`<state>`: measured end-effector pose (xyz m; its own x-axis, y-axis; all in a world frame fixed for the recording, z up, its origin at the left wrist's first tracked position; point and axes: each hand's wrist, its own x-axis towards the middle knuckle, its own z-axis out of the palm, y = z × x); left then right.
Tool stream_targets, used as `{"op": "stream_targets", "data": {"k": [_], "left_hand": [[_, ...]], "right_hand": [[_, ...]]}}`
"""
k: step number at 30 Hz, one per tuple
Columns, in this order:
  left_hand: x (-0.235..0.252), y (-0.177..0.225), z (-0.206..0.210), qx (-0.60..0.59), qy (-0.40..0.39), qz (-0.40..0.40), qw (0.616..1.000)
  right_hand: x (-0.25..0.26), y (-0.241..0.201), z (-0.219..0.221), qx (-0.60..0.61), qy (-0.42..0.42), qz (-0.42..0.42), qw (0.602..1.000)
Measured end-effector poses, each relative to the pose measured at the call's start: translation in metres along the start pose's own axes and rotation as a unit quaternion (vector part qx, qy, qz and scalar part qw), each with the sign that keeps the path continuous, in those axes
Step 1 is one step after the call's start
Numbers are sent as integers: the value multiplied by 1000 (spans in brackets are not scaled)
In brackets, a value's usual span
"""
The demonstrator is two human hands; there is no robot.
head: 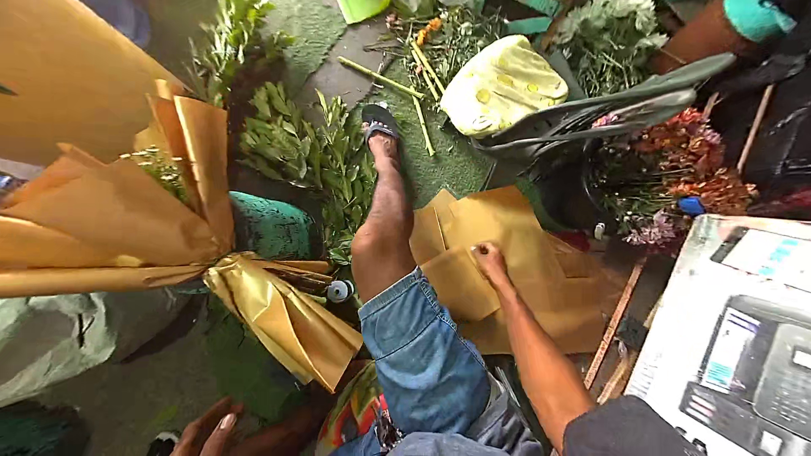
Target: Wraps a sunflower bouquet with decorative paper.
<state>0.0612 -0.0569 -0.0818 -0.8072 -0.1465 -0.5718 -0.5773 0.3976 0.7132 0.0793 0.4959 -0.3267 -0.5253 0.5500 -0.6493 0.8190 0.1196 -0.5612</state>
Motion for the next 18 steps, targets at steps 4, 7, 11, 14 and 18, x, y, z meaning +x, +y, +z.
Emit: {"op": "stream_targets", "data": {"k": [4,7,11,14,18], "left_hand": [[-6,18,12,48,-22,51,997],[-10,21,16,67,-37,79,994],[-10,21,23,84,-33,81,993],[-14,25,29,84,-26,106,991],[-28,38,34,48,-51,162,984]], "right_hand": [[7,17,52,-119,-59,-35,991],[22,-4,67,-269,-127,-199,934],[37,-34,67,-410,-263,-243,839],[37,-47,48,-434,-338,-203,810],[-15,-77,-29,-256,-331,-223,880]]}}
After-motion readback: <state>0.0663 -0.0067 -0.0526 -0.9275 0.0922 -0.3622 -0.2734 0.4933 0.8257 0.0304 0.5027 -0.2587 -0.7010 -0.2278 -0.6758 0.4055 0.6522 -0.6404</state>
